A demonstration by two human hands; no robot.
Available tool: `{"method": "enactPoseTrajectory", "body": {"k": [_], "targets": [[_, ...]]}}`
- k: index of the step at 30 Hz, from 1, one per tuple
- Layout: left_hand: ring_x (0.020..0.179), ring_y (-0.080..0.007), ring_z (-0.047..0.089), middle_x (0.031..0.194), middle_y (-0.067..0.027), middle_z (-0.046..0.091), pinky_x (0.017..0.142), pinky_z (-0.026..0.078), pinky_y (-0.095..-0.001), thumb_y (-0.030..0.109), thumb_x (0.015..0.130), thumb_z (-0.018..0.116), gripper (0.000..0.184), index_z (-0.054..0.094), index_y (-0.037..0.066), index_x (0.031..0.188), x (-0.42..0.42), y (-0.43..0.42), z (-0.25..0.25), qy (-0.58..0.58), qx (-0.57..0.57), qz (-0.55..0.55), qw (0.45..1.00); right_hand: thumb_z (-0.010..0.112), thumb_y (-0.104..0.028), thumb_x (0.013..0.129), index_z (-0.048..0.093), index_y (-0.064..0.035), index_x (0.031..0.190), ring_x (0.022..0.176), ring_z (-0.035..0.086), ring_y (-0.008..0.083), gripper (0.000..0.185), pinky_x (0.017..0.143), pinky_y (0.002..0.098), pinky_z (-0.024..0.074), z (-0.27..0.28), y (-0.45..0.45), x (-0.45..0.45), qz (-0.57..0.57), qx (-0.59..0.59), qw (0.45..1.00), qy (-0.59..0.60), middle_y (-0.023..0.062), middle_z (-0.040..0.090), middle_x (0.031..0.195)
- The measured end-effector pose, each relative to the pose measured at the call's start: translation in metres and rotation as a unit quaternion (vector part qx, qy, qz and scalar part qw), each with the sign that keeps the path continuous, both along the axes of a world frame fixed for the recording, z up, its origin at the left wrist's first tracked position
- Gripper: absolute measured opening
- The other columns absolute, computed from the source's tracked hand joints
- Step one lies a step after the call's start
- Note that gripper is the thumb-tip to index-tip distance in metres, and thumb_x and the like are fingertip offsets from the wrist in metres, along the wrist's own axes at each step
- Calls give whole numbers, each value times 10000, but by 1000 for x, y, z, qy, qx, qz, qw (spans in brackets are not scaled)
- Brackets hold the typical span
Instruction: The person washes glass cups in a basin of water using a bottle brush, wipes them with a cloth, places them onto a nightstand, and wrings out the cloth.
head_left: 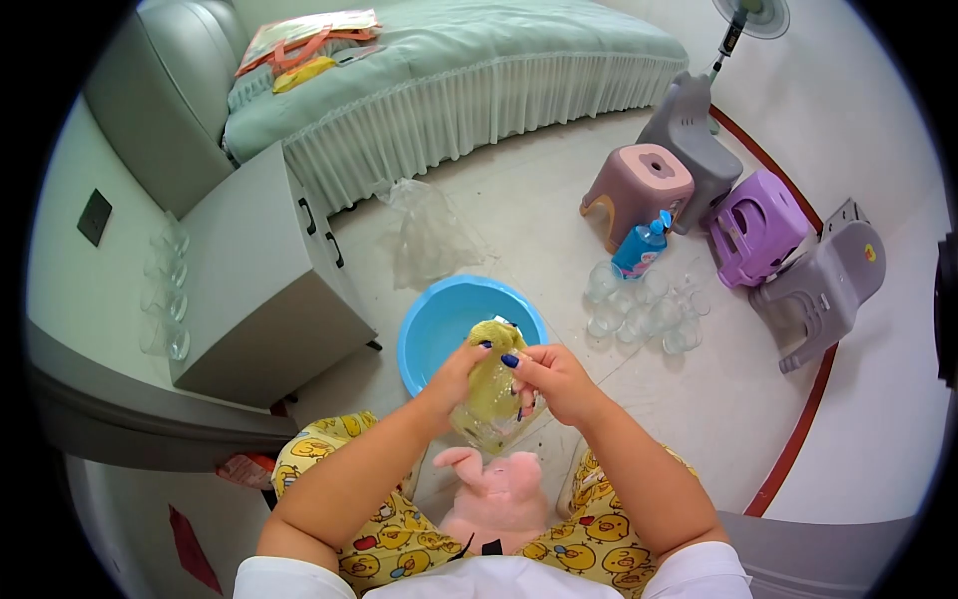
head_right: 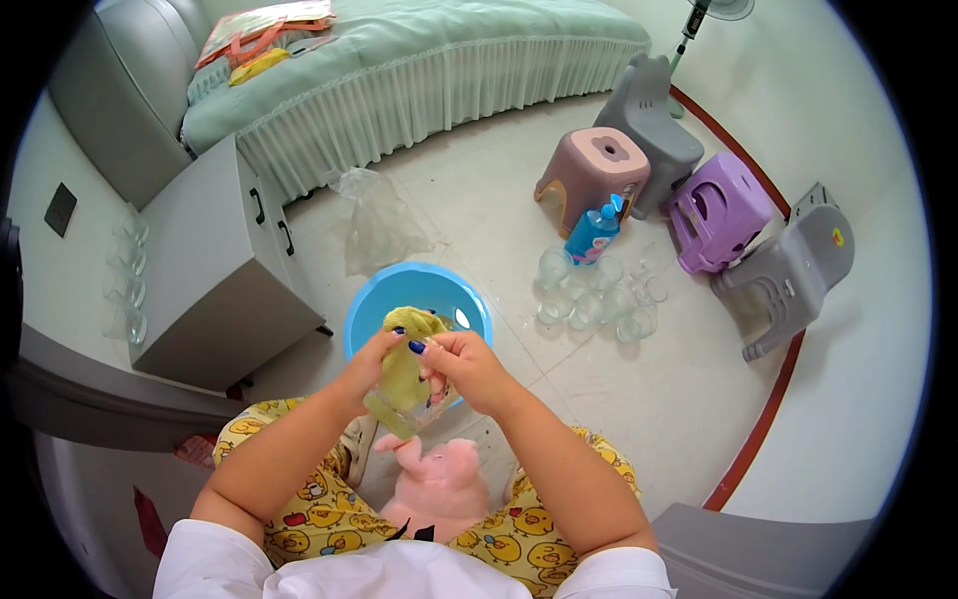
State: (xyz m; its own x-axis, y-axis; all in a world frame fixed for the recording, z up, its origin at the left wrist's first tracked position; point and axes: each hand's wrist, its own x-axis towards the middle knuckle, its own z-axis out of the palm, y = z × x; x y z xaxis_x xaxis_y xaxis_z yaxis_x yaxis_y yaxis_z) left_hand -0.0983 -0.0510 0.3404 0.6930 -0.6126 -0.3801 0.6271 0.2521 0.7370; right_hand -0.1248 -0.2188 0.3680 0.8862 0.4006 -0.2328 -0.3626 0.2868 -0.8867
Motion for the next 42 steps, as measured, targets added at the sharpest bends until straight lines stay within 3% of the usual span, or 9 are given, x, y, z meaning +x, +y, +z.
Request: {"method": "enactPoseTrajectory", "body": {"k": [2,7,12,21,27,31,35,39,42], "targets": [[842,-197,561,955,-87,569,762,456,-332,274,871,353,345,471,44,1098,0,3,-8,154,-195,-37,968,532,-229,852,529,-34,674,450,494,84,264,447,217,443,2,2,-1,-26,65,997,29,17,516,570],[801,-181,553,896,-75,560,722,460,-309,320,870,348,341,511,43,981,-11,-15,34,46,-147,48,987,539,-242,848,514,-46,668,442,488,88,267,445,221,443,2,7,9,-130,234,963,22,27,510,562],[816,-160,545,896,-56,560,740,457,-307,332,872,347,353,516,50,1000,-9,-17,43,86,-155,107,978,530,-233,857,498,-40,666,455,490,84,274,460,219,444,9,18,12,-263,48,960,-81,30,508,562],[977,-247,537,1069,-115,546,866,424,-388,436,829,416,493,480,42,1118,5,7,42,153,-202,183,950,530,-198,866,485,-45,690,483,510,85,238,503,205,434,14,19,13,-295,-57,936,-183,30,529,583],[1005,-244,532,1106,-107,535,887,423,-388,401,820,488,457,474,52,1116,10,17,33,72,-194,172,963,541,-145,854,534,-26,761,651,550,83,151,613,215,440,6,13,11,-206,-137,937,-246,24,571,674],[971,-215,543,1079,-100,535,853,444,-362,221,792,584,370,470,50,1099,12,19,31,17,-137,180,974,595,-154,818,574,-3,859,702,554,87,158,623,215,430,13,13,10,-179,-186,934,-247,33,594,711],[929,-175,552,1020,-84,545,795,470,-319,45,709,664,433,456,38,1088,12,16,33,-107,-18,197,974,585,-202,823,581,-15,868,740,554,90,193,652,224,432,15,12,11,-179,-32,978,-105,48,605,776],[915,-152,546,1010,-74,546,798,454,-293,50,656,708,500,462,29,1091,9,11,29,-232,31,197,952,560,-278,832,571,-46,785,674,541,99,236,633,229,429,9,10,15,-256,87,962,16,34,578,716],[904,-144,539,1002,-68,549,788,443,-281,78,606,741,559,471,29,1094,7,10,33,-367,107,178,907,557,-309,829,543,-55,709,585,510,101,281,584,226,417,9,6,15,-293,28,956,17,22,544,647]]}}
